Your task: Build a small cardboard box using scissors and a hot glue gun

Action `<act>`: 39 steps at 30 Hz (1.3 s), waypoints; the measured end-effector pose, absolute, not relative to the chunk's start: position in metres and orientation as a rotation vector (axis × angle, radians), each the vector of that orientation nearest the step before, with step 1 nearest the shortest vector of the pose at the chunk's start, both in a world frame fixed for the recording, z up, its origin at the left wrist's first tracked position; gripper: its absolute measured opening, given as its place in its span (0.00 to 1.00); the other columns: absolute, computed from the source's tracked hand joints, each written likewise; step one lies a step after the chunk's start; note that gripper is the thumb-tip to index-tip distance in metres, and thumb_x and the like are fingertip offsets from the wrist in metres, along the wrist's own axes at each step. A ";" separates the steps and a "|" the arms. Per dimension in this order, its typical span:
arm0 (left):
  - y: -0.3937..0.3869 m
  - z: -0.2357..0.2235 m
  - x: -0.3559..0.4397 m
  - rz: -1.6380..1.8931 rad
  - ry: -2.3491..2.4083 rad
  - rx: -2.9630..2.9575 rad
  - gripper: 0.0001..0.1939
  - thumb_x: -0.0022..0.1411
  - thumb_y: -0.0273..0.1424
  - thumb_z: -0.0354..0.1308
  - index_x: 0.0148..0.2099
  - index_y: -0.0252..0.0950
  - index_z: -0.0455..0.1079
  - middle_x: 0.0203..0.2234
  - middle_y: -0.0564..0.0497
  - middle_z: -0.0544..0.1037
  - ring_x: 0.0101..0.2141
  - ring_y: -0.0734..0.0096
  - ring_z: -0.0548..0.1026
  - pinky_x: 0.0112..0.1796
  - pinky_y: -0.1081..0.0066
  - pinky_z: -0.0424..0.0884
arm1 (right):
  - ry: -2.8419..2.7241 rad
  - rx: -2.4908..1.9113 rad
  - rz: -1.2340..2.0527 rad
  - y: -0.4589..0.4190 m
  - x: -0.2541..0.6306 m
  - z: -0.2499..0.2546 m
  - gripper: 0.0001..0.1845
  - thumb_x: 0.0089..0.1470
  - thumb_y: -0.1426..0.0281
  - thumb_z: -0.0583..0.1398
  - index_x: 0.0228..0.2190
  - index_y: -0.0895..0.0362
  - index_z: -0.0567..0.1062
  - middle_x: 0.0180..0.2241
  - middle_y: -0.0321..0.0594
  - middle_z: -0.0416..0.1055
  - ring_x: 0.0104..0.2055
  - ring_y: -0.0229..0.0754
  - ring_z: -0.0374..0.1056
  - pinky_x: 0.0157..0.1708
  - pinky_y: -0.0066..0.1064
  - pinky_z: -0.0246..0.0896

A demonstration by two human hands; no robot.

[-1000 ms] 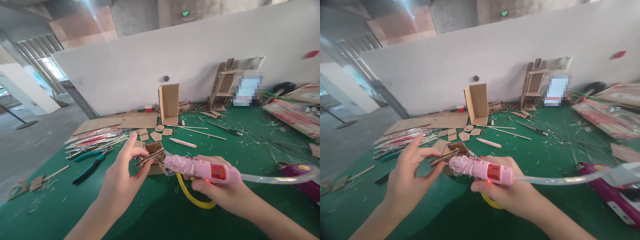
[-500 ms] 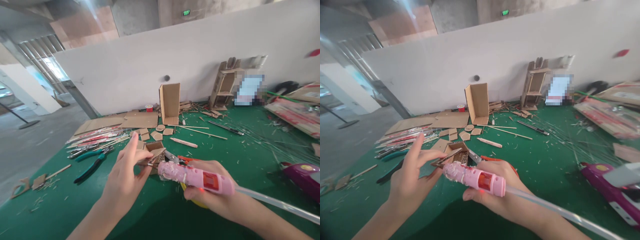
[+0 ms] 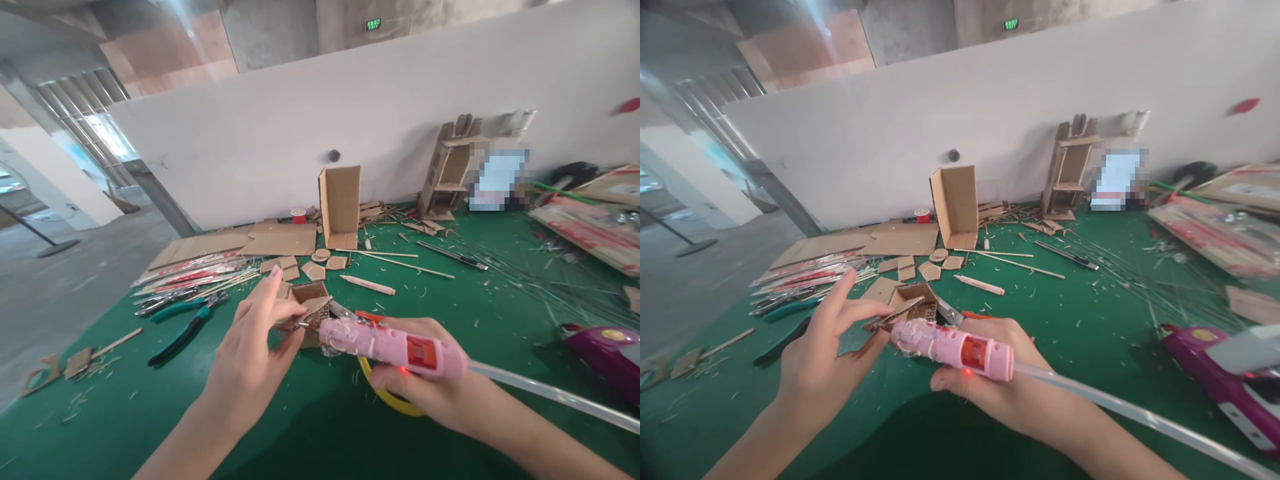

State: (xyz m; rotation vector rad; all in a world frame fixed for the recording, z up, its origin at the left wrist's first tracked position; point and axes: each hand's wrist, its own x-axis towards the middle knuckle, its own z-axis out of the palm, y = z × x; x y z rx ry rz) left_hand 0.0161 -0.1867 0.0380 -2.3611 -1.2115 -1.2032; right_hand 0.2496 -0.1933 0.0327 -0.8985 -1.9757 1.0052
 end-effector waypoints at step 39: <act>-0.192 0.038 0.011 -1.113 -1.275 -2.230 0.26 0.63 0.24 0.55 0.61 0.42 0.58 0.37 0.50 0.82 0.41 0.64 0.80 0.39 0.68 0.78 | -1.847 -1.070 1.001 -0.183 0.261 0.020 0.09 0.54 0.64 0.60 0.30 0.56 0.76 0.22 0.35 0.68 0.22 0.36 0.59 0.21 0.26 0.56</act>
